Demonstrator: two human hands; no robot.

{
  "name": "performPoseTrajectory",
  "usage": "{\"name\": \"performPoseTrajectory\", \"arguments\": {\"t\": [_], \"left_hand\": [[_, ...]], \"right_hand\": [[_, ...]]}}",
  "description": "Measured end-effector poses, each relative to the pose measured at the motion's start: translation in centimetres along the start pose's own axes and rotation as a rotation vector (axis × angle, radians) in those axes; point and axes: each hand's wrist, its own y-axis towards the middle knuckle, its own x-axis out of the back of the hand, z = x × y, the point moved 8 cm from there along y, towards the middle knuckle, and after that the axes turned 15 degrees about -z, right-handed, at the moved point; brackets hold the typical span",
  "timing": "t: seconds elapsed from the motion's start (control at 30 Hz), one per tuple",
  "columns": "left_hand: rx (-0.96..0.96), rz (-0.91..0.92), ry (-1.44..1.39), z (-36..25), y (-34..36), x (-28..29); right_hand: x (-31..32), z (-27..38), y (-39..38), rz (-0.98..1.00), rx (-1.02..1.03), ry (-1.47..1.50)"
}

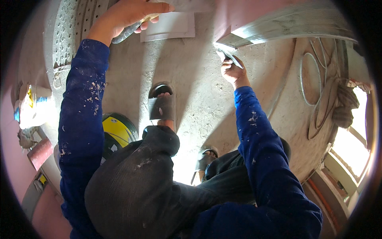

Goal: The person applies plaster to a wall corner using a trowel and a hawk. They repeatedly scoop plaster from the hawk and smooth it onto the wall surface.

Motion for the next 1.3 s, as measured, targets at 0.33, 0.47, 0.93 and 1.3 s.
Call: {"name": "performPoseTrajectory", "arguments": {"t": [0.33,0.47,0.93,1.3], "left_hand": [[-0.036,-0.03,0.08,-1.2,-1.4,0.0],[0.014,0.014,0.058,-0.5,-1.0,-0.7],[0.035,0.033,-0.058,0.4,-1.2,-1.6],[0.065,0.062,-0.041,-0.2,-1.3,-2.2]], "right_hand": [[0.5,2.1,2.7,0.023,0.019,0.114],[-0.4,2.6,2.8,0.007,0.133,0.113],[-0.9,3.4,2.2,-0.013,0.292,0.266],[0.3,1.6,-0.2,0.012,0.159,0.145]]}}
